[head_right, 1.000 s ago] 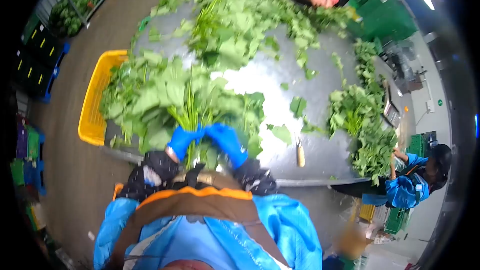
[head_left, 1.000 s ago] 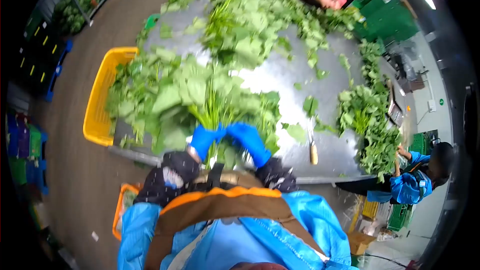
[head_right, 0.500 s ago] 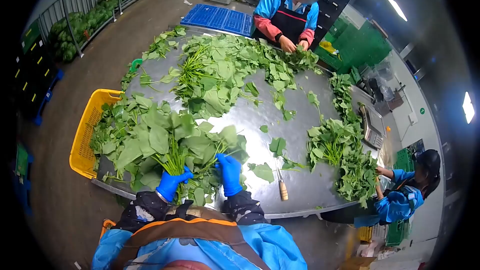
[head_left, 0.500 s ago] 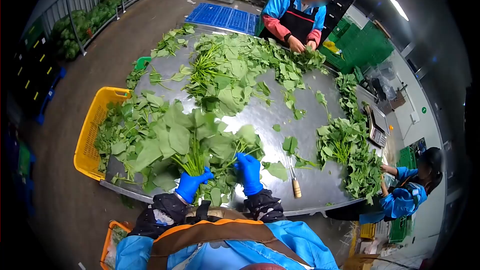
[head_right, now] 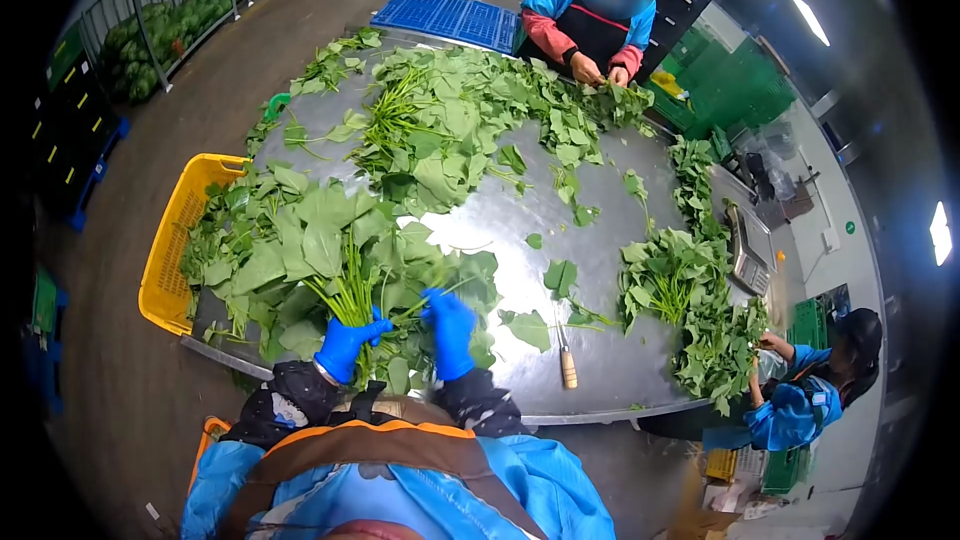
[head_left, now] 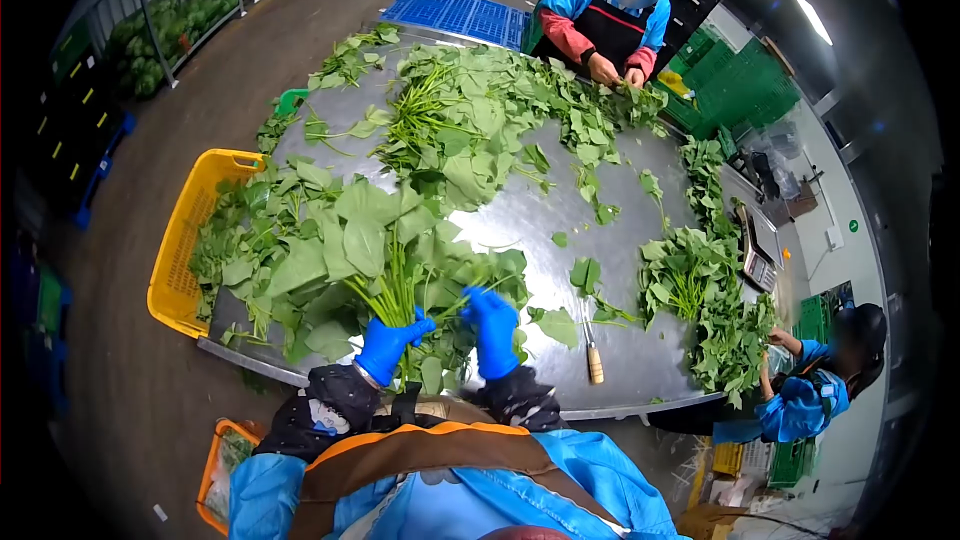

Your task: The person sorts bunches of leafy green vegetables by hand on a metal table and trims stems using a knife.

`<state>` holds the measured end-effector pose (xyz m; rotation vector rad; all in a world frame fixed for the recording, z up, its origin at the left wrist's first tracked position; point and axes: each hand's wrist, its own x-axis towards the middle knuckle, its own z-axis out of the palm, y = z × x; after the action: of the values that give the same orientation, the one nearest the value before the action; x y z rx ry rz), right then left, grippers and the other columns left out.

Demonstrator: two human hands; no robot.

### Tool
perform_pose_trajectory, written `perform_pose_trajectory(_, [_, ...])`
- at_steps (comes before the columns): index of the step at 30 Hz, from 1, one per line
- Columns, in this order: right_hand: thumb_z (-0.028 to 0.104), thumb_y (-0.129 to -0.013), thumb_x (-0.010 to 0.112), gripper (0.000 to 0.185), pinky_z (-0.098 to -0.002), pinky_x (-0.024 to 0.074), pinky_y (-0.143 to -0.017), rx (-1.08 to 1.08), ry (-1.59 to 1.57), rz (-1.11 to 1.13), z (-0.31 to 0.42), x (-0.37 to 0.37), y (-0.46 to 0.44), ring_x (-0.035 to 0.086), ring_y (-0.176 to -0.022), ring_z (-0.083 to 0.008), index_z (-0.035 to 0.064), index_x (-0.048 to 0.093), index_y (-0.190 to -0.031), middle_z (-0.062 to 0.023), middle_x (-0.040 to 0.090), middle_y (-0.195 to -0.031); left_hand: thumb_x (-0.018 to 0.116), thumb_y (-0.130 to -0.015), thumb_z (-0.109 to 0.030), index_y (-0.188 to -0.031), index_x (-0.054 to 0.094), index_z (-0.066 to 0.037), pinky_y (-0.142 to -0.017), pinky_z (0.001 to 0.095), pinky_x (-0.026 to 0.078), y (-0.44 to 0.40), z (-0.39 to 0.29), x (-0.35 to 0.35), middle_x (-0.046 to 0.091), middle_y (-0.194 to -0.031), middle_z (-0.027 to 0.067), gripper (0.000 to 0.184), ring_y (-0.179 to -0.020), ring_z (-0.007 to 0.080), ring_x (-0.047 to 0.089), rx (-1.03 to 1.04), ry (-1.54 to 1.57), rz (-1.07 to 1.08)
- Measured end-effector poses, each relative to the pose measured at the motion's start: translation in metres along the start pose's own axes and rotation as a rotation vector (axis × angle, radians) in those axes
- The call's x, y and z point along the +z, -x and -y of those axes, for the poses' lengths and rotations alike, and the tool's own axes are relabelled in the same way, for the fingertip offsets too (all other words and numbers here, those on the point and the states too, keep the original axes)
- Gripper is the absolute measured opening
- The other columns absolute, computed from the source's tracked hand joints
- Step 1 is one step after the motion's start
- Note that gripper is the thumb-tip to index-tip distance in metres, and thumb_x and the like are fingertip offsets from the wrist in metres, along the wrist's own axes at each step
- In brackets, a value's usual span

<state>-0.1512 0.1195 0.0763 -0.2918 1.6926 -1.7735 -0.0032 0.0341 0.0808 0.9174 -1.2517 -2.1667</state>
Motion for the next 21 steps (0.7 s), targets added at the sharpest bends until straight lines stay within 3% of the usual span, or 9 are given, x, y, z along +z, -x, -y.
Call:
perform_pose_trajectory(2, [0.016, -0.084, 0.057, 0.017, -0.0225, 0.0396, -0.053, -0.226, 0.157, -0.063, -0.008, -0.026, -0.025, 0.049, -0.056, -0.0076, 0.0015, 0.065, -0.090, -0.0005, 0.058, -0.069, 0.068, -0.072, -0.005, -0.088, 0.059, -0.002, -0.053, 0.0238, 0.043, 0.001, -0.002, -0.009, 0.058, -0.072, 0.0020, 0.019, -0.060, 0.0105, 0.053, 0.050, -0.062, -0.036])
perform_pose_trajectory(4, [0.016, -0.083, 0.057, 0.017, -0.0223, 0.0409, -0.057, -0.085, 0.043, -0.030, 0.028, -0.024, -0.012, 0.050, -0.059, -0.0081, 0.0015, 0.064, -0.089, -0.0001, 0.059, -0.074, 0.067, -0.073, -0.005, -0.085, 0.061, -0.002, -0.055, 0.0262, 0.046, -0.014, -0.003, -0.036, 0.060, -0.072, 0.0024, 0.014, -0.063, 0.0109, 0.057, 0.124, -0.222, -0.211])
perform_pose_trajectory(5, [0.016, -0.083, 0.058, 0.017, -0.0221, 0.0413, -0.059, -0.090, 0.040, -0.010, 0.033, -0.024, -0.006, 0.050, -0.061, -0.0083, 0.0015, 0.064, -0.089, -0.0002, 0.060, -0.076, 0.065, -0.074, -0.007, -0.080, 0.062, -0.002, -0.056, 0.0263, 0.046, -0.025, 0.000, -0.059, 0.060, -0.067, 0.0023, 0.008, -0.062, 0.0105, 0.057, 0.257, -0.285, -0.231])
perform_pose_trajectory(7, [0.017, -0.083, 0.059, 0.018, -0.0217, 0.0417, -0.063, -0.103, 0.013, 0.044, 0.033, -0.021, -0.004, 0.051, -0.065, -0.0083, 0.0013, 0.064, -0.089, -0.0007, 0.061, -0.079, 0.066, -0.074, -0.010, -0.076, 0.063, -0.004, -0.052, 0.0247, 0.041, -0.023, -0.029, -0.069, 0.056, -0.062, 0.0006, 0.007, -0.056, 0.0092, 0.052, 0.249, -0.597, -0.329])
perform_pose_trajectory(8, [0.017, -0.083, 0.059, 0.018, -0.0215, 0.0418, -0.064, -0.101, -0.009, 0.072, 0.029, -0.020, -0.001, 0.052, -0.066, -0.0082, 0.0011, 0.064, -0.089, -0.0012, 0.061, -0.080, 0.068, -0.073, -0.013, -0.076, 0.062, -0.004, -0.051, 0.0240, 0.039, -0.026, -0.027, -0.076, 0.056, -0.063, 0.0001, 0.012, -0.055, 0.0089, 0.050, 0.069, -0.349, -0.262])
perform_pose_trajectory(10, [0.015, -0.082, 0.061, 0.017, -0.0218, 0.0424, -0.063, -0.090, 0.009, 0.120, 0.021, -0.016, 0.003, 0.052, -0.065, -0.0090, 0.0003, 0.064, -0.089, -0.0024, 0.063, -0.081, 0.070, -0.072, -0.014, -0.079, 0.061, -0.004, -0.052, 0.0232, 0.039, -0.006, -0.049, -0.034, 0.056, -0.067, 0.0002, 0.015, -0.056, 0.0088, 0.049, 0.055, -0.087, -0.257])
perform_pose_trajectory(14, [0.011, -0.081, 0.062, 0.013, -0.0211, 0.0427, -0.062, -0.104, 0.074, 0.234, 0.018, 0.001, 0.014, 0.054, -0.066, -0.0091, -0.0013, 0.064, -0.086, -0.0039, 0.062, -0.079, 0.070, -0.072, -0.016, -0.084, 0.061, -0.002, -0.054, 0.0226, 0.040, -0.005, -0.045, 0.010, 0.058, -0.070, 0.0017, 0.020, -0.057, 0.0096, 0.051, -0.072, -0.007, -0.080])
perform_pose_trajectory(16, [0.009, -0.080, 0.063, 0.012, -0.0210, 0.0427, -0.061, -0.124, 0.150, 0.264, 0.016, 0.007, 0.020, 0.054, -0.065, -0.0085, -0.0012, 0.064, -0.085, -0.0037, 0.062, -0.076, 0.067, -0.075, -0.013, -0.084, 0.061, -0.001, -0.052, 0.0214, 0.040, -0.008, -0.037, 0.020, 0.057, -0.067, 0.0017, 0.016, -0.056, 0.0093, 0.052, -0.042, 0.061, -0.005])
perform_pose_trajectory(21, [0.013, -0.080, 0.064, 0.015, -0.0198, 0.0412, -0.054, -0.077, 0.169, 0.234, 0.001, 0.014, 0.028, 0.052, -0.060, -0.0069, -0.0004, 0.063, -0.085, -0.0029, 0.060, -0.071, 0.067, -0.075, -0.009, -0.083, 0.061, -0.001, -0.052, 0.0204, 0.041, -0.014, -0.015, 0.018, 0.058, -0.068, 0.0019, 0.013, -0.057, 0.0091, 0.053, -0.013, 0.072, -0.065])
